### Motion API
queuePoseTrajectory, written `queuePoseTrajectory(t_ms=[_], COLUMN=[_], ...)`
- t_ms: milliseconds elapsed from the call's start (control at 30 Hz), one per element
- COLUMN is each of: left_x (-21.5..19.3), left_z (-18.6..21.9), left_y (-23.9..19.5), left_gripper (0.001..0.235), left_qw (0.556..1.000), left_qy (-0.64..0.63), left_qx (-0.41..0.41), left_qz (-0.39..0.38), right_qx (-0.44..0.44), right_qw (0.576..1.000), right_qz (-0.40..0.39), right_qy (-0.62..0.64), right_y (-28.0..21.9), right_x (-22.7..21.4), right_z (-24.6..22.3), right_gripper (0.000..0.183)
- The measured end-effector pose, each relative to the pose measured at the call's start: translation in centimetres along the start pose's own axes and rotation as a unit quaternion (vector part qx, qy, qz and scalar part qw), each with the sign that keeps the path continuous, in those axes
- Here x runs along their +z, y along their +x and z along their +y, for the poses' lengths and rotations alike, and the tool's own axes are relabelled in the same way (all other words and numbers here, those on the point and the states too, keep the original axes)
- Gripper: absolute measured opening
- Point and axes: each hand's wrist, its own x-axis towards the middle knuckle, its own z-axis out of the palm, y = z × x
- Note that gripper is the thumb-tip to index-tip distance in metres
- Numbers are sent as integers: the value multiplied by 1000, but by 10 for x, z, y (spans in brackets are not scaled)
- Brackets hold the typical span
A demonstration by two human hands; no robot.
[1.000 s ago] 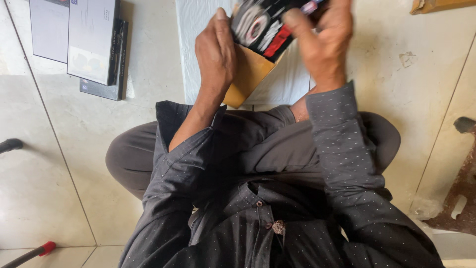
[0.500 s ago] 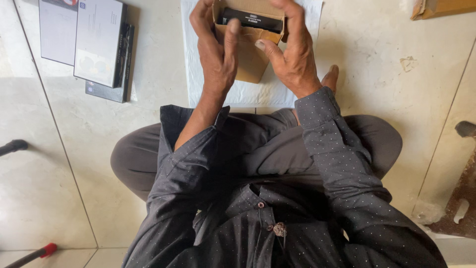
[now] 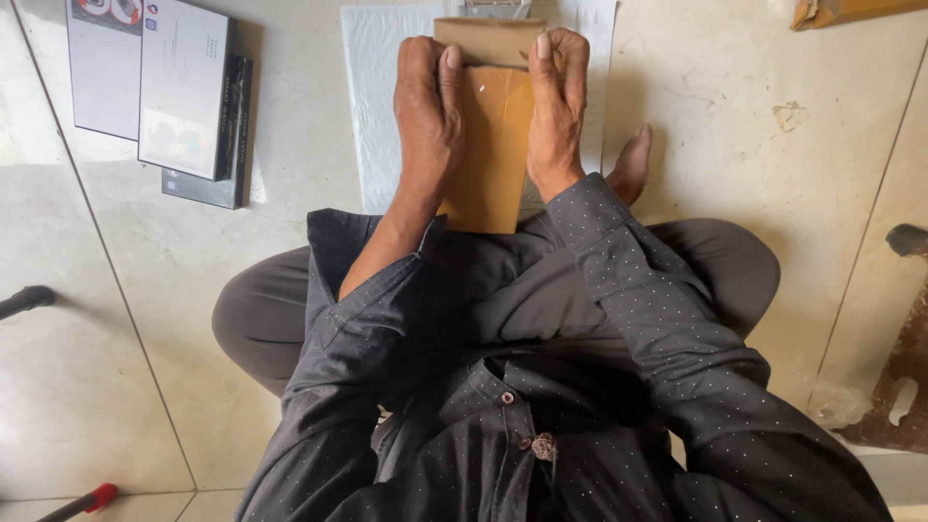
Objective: The person sits on the floor and repeatedly packs smartwatches into small cardboard boxes. They open a product box, remove the watch and accessories, place them into a shipping box, and seal it with tape. The process is repeated for multiple units.
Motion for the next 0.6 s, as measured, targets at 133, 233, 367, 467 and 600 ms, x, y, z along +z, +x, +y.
queuePoseTrajectory(t_ms=[133,233,367,467,600], left_x=[5,8,9,9,7], left_z=[-3,-6,-11,-11,-13], left_y=[-7,-9,-9,-9,-11], left_gripper=[24,25,26,23,32], left_qw=[1000,1000,998,997,998], left_qy=[6,-6,20,-15,-48], left_qx=[-3,-11,-47,-71,-35], left_qz=[-13,-20,-24,-20,6], right_qx=[114,109,73,64,64], right_qw=[989,992,997,998,998], right_qz=[78,69,35,17,-16], right_qy=[-49,16,14,-14,-10], right_y=[-1,1,1,4,1], right_x=[-1,-2,-1,-1,0], right_z=[-1,-7,-6,-3,-4], right_gripper=[37,35,29,23,15])
